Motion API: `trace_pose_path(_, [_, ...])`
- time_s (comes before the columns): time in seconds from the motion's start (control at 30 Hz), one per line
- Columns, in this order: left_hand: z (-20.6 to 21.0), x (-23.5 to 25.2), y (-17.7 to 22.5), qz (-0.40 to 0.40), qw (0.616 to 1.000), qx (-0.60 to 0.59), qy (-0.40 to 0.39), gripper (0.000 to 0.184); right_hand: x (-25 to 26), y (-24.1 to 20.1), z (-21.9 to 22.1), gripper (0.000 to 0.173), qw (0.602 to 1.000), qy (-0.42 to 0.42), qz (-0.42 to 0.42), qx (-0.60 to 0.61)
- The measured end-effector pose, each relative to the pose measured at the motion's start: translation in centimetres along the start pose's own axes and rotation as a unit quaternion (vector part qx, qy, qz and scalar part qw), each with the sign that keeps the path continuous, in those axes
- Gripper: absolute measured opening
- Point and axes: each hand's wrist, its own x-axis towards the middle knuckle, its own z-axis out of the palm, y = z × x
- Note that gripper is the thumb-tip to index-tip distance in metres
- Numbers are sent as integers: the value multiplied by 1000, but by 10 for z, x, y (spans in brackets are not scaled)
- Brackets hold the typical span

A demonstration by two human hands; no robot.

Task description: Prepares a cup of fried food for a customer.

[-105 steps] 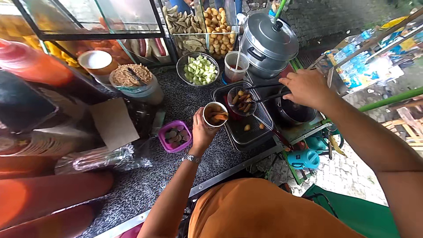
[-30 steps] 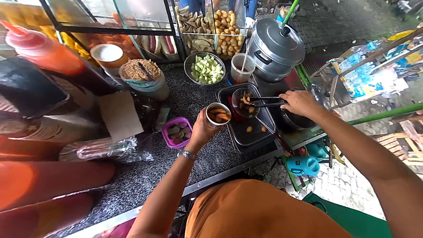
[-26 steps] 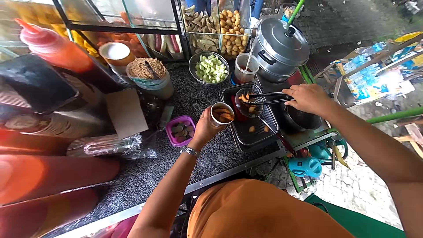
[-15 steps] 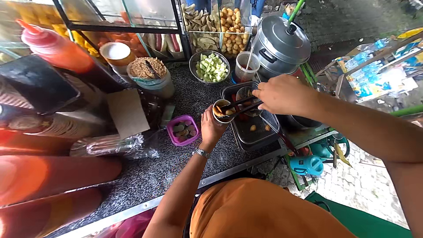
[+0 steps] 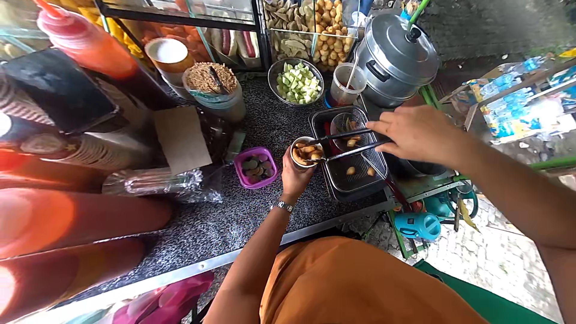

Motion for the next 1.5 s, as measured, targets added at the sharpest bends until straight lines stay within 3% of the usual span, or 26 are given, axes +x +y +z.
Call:
trace_pose_path(0.23, [-4, -2, -4, 3, 999, 18, -28, 104, 3, -25, 49, 41, 999, 39, -18, 11])
trace_pose_path(0.4, [-4, -3, -6, -21, 999, 27, -32, 106, 18, -44, 36, 42, 999, -44, -2, 10])
trace_pose_path(0.53, [-4, -3, -8, -15, 999, 20, -36, 108, 18, -40, 13, 42, 999, -40, 8, -7])
trace_pose_path(0.67, [-5, -3, -11, -35, 998, 16, -45, 109, 31, -46, 21, 40, 998, -63, -2, 6])
trace_pose_path(0.77, [-5, -2, -12, -26, 999, 11, -47, 110, 28, -38, 21, 42, 997, -71, -10, 18])
trace_pose_path(0.9, [-5, -1, -14, -30, 998, 16, -48, 111, -2, -1, 12, 43, 995, 20, 6, 102])
trace_pose_path(0.97, [-4, -2, -17, -26, 998, 20, -49, 113, -16, 21, 12, 46, 993, 41, 53, 98])
trace_pose_path(1.07, [-3, -1, -20, -18, 999, 15, -48, 116, -21, 51, 36, 59, 984, -19, 162, 77])
trace_pose_path(1.17, [-3, 0, -20, -19, 999, 12, -48, 119, -16, 76, 90, 66, 967, -88, 225, 84])
trace_pose_path(1.3, [-3, -2, -17, -21, 999, 12, -45, 115, -15, 74, 145, 56, 958, -91, 242, 126])
trace_pose_path(1.5, [-2, -10, -14, -14, 999, 23, -20, 111, -28, 60, 143, 46, 961, -59, 230, 140])
